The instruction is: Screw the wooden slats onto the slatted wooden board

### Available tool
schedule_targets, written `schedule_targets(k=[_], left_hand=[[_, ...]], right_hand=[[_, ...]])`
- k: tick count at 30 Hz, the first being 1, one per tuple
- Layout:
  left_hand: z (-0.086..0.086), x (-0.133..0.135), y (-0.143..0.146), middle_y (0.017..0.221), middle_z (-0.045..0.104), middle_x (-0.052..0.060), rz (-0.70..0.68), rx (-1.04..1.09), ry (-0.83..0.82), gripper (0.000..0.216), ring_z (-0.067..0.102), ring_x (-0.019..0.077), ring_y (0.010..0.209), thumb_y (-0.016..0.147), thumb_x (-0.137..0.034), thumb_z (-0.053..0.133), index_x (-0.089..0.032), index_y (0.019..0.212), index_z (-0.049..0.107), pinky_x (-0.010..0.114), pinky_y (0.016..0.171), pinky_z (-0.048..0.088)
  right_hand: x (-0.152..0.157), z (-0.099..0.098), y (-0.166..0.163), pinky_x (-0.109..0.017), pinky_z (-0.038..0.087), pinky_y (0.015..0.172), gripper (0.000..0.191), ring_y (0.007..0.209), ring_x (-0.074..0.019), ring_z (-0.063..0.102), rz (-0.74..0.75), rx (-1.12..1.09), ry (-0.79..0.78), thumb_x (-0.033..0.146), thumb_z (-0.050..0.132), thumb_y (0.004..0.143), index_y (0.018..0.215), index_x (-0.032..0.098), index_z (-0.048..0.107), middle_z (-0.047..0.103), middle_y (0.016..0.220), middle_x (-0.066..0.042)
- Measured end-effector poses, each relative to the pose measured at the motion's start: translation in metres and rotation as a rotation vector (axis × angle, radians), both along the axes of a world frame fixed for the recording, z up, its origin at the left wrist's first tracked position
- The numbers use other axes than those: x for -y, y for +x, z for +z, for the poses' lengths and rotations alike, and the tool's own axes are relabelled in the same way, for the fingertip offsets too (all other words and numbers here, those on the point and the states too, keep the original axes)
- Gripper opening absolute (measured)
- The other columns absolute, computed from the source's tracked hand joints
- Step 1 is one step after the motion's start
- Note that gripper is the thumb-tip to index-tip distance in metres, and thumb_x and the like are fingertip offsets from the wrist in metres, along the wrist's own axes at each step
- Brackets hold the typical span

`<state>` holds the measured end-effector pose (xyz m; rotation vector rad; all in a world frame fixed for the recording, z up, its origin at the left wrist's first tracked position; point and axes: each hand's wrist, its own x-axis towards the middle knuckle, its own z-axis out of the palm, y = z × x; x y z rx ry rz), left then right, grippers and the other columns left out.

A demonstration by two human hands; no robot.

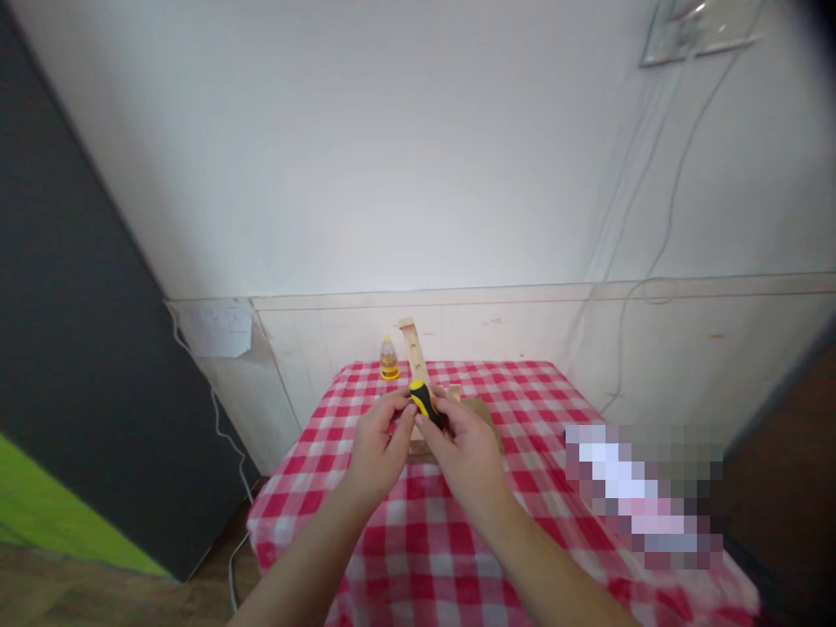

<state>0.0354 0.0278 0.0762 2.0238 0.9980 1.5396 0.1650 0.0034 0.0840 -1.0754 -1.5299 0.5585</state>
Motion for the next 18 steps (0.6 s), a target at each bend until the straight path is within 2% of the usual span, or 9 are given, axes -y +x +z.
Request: schedule_targets(k=[4, 8, 15, 18], left_hand=[[0.007, -0.016, 0.033, 0.088, 0.065, 0.007, -0.135, -0.212, 0.069, 0.018, 0.059, 0.0161, 0.081, 0.089, -0.024, 0.046, -0.016, 0.083, 0.061, 0.028, 0.076, 0.045], [0.007, -0.032, 0.058, 0.076, 0.064, 0.004, -0.277, -0.354, 0.036, 0.02, 0.057, 0.015, 0.073, 0.087, -0.026, 0.048, -0.017, 0.076, 0.063, 0.026, 0.071, 0.044], [0.003, -0.041, 0.077, 0.089, 0.066, 0.003, -0.576, -0.667, -0.133, 0.014, 0.059, 0.0145, 0.083, 0.083, -0.017, 0.051, -0.019, 0.086, 0.065, 0.025, 0.078, 0.045], [0.009, -0.046, 0.073, 0.092, 0.066, 0.003, -0.62, -0.716, -0.177, 0.016, 0.06, 0.0139, 0.084, 0.083, -0.016, 0.051, -0.019, 0.091, 0.065, 0.023, 0.077, 0.045]], right_hand=[[0.0, -0.002, 0.048, -0.04, 0.04, 0.1, 0.032, 0.115, -0.0226, 0.054, -0.1, 0.077, 0.009, 0.028, 0.056, 0.08, 0.11, 0.02, 0.066, 0.058, 0.125, -0.009], [-0.001, -0.015, 0.082, -0.039, 0.044, 0.095, 0.033, 0.109, -0.0228, 0.057, -0.162, 0.069, -0.076, 0.027, 0.055, 0.079, 0.11, 0.02, 0.065, 0.059, 0.122, -0.009], [-0.006, -0.047, 0.108, -0.028, 0.049, 0.072, 0.02, 0.081, -0.0197, 0.064, -0.167, 0.133, -0.225, 0.02, 0.052, 0.078, 0.091, 0.018, 0.067, 0.069, 0.09, -0.006], [-0.009, -0.062, 0.111, -0.027, 0.05, 0.072, 0.025, 0.083, -0.0197, 0.064, -0.148, 0.146, -0.252, 0.025, 0.05, 0.081, 0.099, 0.019, 0.066, 0.068, 0.096, -0.007]])
